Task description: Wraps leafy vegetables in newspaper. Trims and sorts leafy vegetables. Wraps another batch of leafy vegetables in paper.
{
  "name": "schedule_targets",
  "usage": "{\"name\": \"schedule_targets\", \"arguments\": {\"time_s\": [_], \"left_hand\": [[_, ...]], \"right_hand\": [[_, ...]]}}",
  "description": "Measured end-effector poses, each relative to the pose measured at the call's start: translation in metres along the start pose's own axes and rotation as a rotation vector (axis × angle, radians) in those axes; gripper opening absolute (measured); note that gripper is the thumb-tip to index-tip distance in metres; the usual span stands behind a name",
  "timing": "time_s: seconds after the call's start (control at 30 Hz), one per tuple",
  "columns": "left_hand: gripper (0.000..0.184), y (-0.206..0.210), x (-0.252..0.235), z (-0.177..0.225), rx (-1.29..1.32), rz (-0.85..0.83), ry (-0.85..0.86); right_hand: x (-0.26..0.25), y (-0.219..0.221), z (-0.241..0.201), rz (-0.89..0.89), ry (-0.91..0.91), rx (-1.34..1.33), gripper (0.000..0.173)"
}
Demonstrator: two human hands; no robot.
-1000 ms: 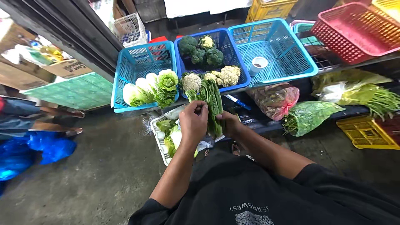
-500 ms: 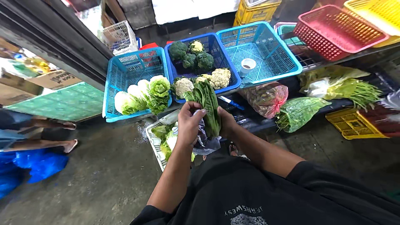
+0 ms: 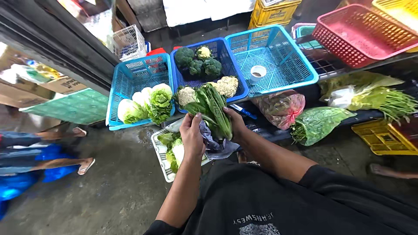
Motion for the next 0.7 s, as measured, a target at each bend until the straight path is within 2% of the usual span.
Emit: {"name": "schedule_targets", "arguments": {"time_s": [0.13, 0.2, 0.3, 0.37, 0.43, 0.5, 0.6, 0.7], "left_hand": [[0.021, 0.023, 0.009, 0.006, 0.039, 0.093, 0.058], [0.02, 0.038, 0.011, 0.006, 0.033, 0.08, 0.107], [0.029, 0.065, 0.003, -0.001, -0.221, -0.028, 0.144], [0.034, 0.078, -0.007, -0.008, -0.47, -0.014, 0.141], [0.035, 0.091, -0.014, -0.016, -0.63, 0.032, 0.129], [0.029, 0.103, -0.016, -0.023, -0.674, 0.082, 0.135], [0.016, 0.118, -0.012, -0.03, -0.689, 0.151, 0.178], [0.011, 0.127, -0.005, -0.036, -0.726, 0.22, 0.245]], "right_hand": [[-0.007, -0.02, -0.024, -0.015, 0.027, 0.0, 0.051], [-0.013, -0.032, -0.036, -0.021, -0.004, 0.032, 0.051], [-0.019, -0.053, -0.054, -0.01, -0.075, 0.161, 0.058], [-0.021, -0.064, -0.064, -0.052, -0.138, 0.191, 0.068], [-0.022, -0.073, -0.071, -0.077, -0.169, 0.199, 0.067], [-0.021, -0.082, -0.078, -0.09, -0.169, 0.206, 0.062], [-0.021, -0.098, -0.085, -0.098, -0.145, 0.198, 0.062], [-0.02, -0.112, -0.092, -0.069, -0.137, 0.199, 0.063]]}}
Point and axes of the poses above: each hand's wrist, its own x-axis away from the middle knuckle, its own y-axis out of the palm, z = x × y, the point moved 6 cm from there along -x, towards the middle knuckle, and after that the axes turned 10 degrees about x, right-handed, at the moved point
